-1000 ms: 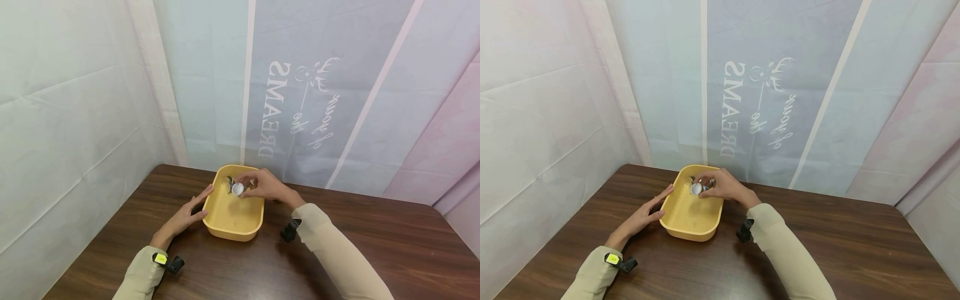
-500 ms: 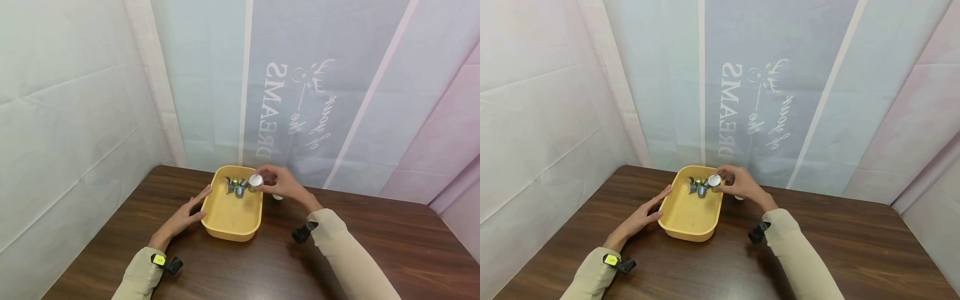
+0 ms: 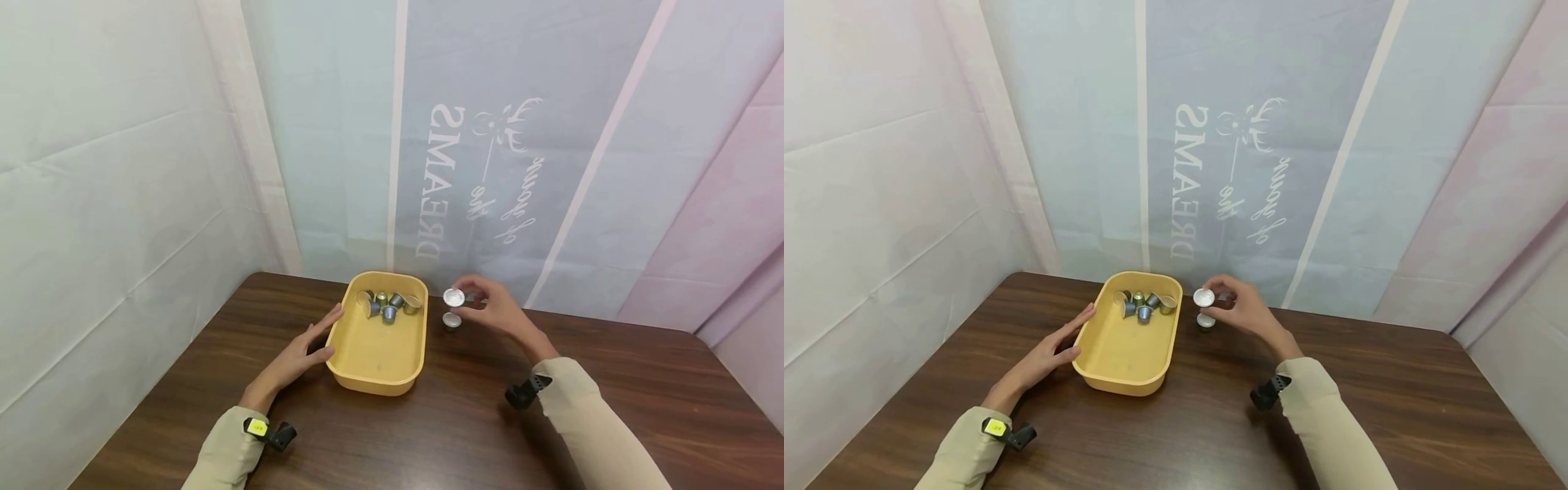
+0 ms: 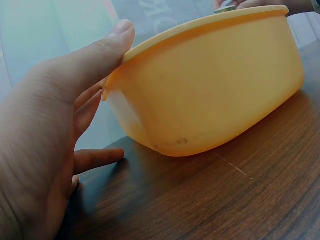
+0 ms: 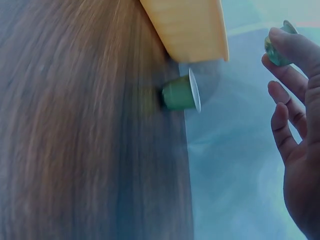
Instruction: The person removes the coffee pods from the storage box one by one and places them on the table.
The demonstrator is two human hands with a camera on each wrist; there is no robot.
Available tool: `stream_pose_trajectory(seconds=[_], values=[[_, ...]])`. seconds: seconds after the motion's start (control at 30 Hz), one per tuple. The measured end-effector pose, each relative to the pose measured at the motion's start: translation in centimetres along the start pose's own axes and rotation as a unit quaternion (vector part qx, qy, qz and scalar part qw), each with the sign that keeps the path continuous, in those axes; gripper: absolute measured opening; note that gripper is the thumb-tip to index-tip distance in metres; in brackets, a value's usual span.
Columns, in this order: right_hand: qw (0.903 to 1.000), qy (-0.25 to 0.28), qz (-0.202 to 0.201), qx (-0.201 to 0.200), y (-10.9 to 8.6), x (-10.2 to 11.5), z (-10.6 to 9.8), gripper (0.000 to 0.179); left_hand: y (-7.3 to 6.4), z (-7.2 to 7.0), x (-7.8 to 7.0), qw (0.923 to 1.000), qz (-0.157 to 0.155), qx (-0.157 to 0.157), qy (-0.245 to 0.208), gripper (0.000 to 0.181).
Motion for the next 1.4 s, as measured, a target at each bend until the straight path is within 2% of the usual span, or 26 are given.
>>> stream_pose_trajectory(seconds=[0.2, 0.53, 0.8, 1.03, 1.13, 1.4], values=[[0.9988, 0.013, 0.030, -0.036, -1.7, -1.6, -0.4, 0.035, 0.0, 0.0, 0.0, 1.0000, -0.001, -0.001, -0.001, 0.064], [0.9951, 0.061, 0.040, -0.066, -4.0, -4.3, -0.3, 0.034, 0.0, 0.1, 0.0, 1.0000, -0.003, -0.002, 0.003, 0.064], [0.9933, 0.022, 0.080, -0.080, -5.2, -5.7, 0.2, 0.034, -0.1, 0.1, 0.0, 0.9999, -0.008, -0.006, 0.004, 0.065], [0.9889, 0.028, 0.116, -0.089, -5.8, -10.3, 1.6, 0.036, -0.1, 0.0, -0.1, 1.0000, 0.000, -0.004, 0.002, 0.064], [0.9878, 0.021, 0.131, -0.082, -5.9, -11.0, 2.2, 0.036, -0.1, -0.1, 0.1, 1.0000, -0.001, -0.004, 0.002, 0.064], [0.9891, 0.004, 0.129, -0.071, -6.1, -11.3, 3.0, 0.036, 0.0, 0.0, 0.4, 0.9999, -0.007, -0.003, 0.008, 0.064]])
Point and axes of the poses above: each hand's wrist, its own y-axis towards the middle knuckle, its own z-axis out of the palm, x = y × z, the point moved 7 cm from there along y, towards the middle knuckle, and after that the axes turned 14 degrees about x, right-handed, at the moved point
